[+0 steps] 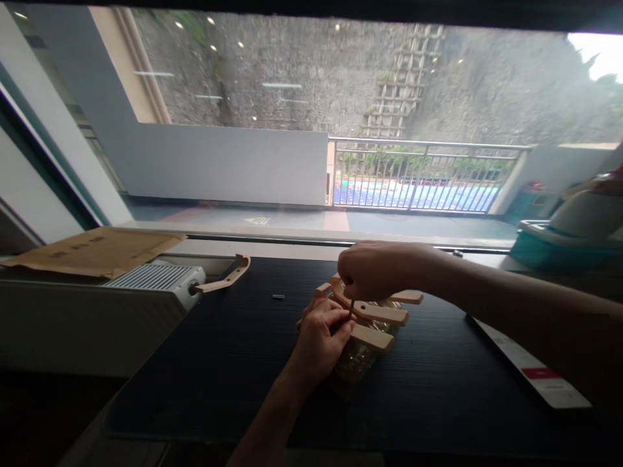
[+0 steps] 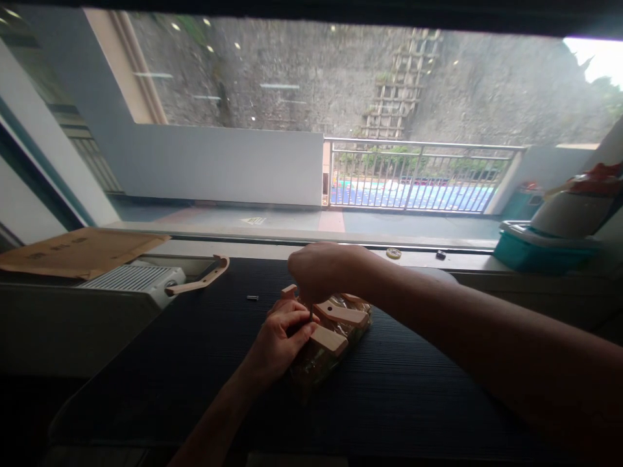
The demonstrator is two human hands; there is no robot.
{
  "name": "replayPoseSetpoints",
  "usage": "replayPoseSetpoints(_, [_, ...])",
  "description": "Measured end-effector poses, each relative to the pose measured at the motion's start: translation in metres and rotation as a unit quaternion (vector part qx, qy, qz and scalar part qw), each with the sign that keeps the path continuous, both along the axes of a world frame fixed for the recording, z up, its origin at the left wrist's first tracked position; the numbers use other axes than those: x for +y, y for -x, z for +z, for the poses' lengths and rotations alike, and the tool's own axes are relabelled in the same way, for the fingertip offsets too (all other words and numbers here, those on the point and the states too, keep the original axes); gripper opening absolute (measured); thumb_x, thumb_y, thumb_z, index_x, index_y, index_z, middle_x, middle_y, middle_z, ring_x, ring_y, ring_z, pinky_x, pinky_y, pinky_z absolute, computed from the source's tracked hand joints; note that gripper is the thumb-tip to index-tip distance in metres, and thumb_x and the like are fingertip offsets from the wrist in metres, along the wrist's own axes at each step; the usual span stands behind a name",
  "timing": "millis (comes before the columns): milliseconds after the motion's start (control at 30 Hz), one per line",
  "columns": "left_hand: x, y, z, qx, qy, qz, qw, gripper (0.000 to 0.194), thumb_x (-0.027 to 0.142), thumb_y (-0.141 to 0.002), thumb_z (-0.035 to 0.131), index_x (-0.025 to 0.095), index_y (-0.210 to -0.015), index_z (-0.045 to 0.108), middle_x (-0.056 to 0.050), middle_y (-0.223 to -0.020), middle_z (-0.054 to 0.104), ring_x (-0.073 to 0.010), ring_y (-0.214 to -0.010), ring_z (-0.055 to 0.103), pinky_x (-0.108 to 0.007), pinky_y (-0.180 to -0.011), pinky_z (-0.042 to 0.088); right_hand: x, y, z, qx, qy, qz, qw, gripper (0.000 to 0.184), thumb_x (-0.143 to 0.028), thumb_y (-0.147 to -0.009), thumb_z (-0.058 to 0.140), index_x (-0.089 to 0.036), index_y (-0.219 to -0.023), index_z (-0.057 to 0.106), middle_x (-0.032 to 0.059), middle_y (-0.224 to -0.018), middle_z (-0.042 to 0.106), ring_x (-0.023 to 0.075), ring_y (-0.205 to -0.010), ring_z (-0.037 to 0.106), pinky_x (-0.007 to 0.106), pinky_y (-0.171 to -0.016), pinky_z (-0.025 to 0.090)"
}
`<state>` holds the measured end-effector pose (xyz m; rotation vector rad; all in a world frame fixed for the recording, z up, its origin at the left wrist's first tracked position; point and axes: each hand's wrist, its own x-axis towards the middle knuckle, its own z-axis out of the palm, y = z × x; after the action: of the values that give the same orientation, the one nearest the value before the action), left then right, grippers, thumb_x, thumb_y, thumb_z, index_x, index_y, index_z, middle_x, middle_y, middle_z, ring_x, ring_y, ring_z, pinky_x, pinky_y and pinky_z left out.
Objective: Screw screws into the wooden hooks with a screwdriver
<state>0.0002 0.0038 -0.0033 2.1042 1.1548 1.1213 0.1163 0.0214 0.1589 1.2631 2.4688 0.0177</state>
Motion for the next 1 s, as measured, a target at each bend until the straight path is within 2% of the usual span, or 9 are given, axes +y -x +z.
replayPoseSetpoints(167, [0.001,0.001,0.000,-0.007,-0.003,0.006,1.000,0.008,0.020,-0.078,0.060,0.019,-0.078,0.068,-0.003,-0.082,0.063,-0.0188,-0.088,0.056,-0.032,-0.084,0.043,-0.006,0.004,0.009,-0.025,-0.004,-0.030,0.999,0.009,-0.022,-0.071,0.061,-0.016,-0.071,0.067,0.0037,-0.060,0.060,0.0138,-0.051,0.050,0.029,-0.046,0.033])
replayPoseSetpoints(300, [0.001,0.001,0.000,-0.014,-0.001,-0.009,1.000,0.010,0.020,-0.079,0.059,0.019,-0.075,0.068,-0.003,-0.079,0.063,-0.0176,-0.086,0.056,-0.030,-0.083,0.043,-0.010,0.006,0.018,-0.040,0.004,-0.010,0.999,0.013,-0.014,-0.069,0.063,-0.021,-0.079,0.068,0.0026,-0.065,0.064,0.0158,-0.055,0.053,0.029,-0.047,0.034])
replayPoseSetpoints(600, [0.001,0.000,-0.001,-0.004,-0.010,-0.003,1.000,0.011,0.021,-0.080,0.058,0.020,-0.078,0.069,-0.002,-0.079,0.063,-0.0181,-0.086,0.056,-0.032,-0.084,0.042,0.001,-0.004,0.007,-0.031,-0.004,0.042,0.999,0.015,-0.009,-0.071,0.057,-0.017,-0.059,0.062,0.0017,-0.054,0.056,0.0134,-0.054,0.047,0.029,-0.048,0.031])
replayPoseSetpoints(733, [0.001,0.001,-0.001,-0.005,-0.012,-0.005,1.000,0.013,0.022,-0.081,0.057,0.020,-0.078,0.069,-0.003,-0.079,0.063,-0.0180,-0.086,0.056,-0.031,-0.084,0.043,-0.005,-0.001,0.007,-0.005,0.009,0.002,1.000,0.023,-0.016,-0.072,0.060,-0.017,-0.050,0.055,0.0019,-0.050,0.052,0.0131,-0.051,0.046,0.031,-0.049,0.031])
replayPoseSetpoints(833, [0.001,0.001,0.000,-0.004,-0.012,-0.007,1.000,0.013,0.022,-0.081,0.057,0.021,-0.077,0.070,-0.003,-0.079,0.063,-0.0178,-0.085,0.056,-0.030,-0.083,0.043,-0.008,0.002,0.010,0.002,0.026,-0.034,0.999,0.015,-0.017,-0.069,0.064,-0.017,-0.055,0.060,0.0019,-0.053,0.055,0.0143,-0.051,0.048,0.031,-0.049,0.033])
replayPoseSetpoints(900, [0.001,0.001,0.000,-0.002,-0.013,-0.009,1.000,0.013,0.022,-0.081,0.058,0.020,-0.076,0.070,-0.003,-0.080,0.063,-0.0177,-0.085,0.056,-0.030,-0.083,0.043,-0.009,0.004,0.013,0.010,0.042,-0.020,0.999,0.005,-0.014,-0.067,0.064,-0.017,-0.064,0.065,0.0015,-0.056,0.057,0.0142,-0.051,0.048,0.030,-0.048,0.033])
replayPoseSetpoints(1000, [0.001,0.000,0.001,0.001,-0.008,-0.013,1.000,0.013,0.021,-0.081,0.058,0.020,-0.076,0.070,-0.003,-0.082,0.063,-0.0178,-0.087,0.056,-0.030,-0.083,0.043,-0.009,0.005,0.016,0.028,0.057,0.015,0.998,0.015,-0.006,-0.067,0.060,-0.017,-0.071,0.069,-0.0001,-0.054,0.055,0.0122,-0.050,0.044,0.029,-0.046,0.031])
